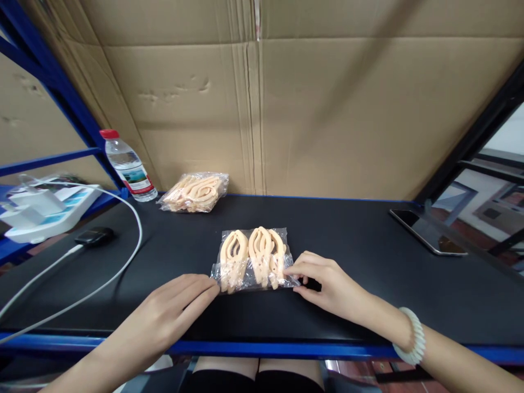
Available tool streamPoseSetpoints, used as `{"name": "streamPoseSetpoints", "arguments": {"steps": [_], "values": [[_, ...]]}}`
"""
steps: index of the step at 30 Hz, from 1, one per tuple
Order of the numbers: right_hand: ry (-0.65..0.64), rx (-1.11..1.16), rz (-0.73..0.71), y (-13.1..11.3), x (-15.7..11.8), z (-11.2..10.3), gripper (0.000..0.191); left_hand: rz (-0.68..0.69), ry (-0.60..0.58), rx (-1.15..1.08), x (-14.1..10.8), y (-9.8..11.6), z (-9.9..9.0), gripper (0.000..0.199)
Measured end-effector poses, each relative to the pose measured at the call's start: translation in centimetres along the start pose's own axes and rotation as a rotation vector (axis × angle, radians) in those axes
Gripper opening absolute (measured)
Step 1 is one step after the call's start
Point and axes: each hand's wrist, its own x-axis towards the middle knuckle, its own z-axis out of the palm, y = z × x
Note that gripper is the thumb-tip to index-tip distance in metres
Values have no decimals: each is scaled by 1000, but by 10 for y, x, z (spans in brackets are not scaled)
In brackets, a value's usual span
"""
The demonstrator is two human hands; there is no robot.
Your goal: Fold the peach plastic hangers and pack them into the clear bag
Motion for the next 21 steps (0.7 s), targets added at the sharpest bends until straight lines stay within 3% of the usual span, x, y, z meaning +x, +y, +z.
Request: {"name": "streamPoseSetpoints", "arguments": {"steps": [7, 14, 18, 21], "values": [[107, -240, -161, 1, -1, 2, 36, -45, 59, -22, -1, -9, 5, 28], [435, -350, -163, -11, 25, -16, 20, -286, 188, -308, 20, -40, -1, 14], [523, -157, -101, -13, 49, -26, 14, -562, 221, -663, 47, -59, 2, 12], [605, 55, 100, -5, 70, -25, 18, -657, 272, -917, 69, -75, 14, 11]]}}
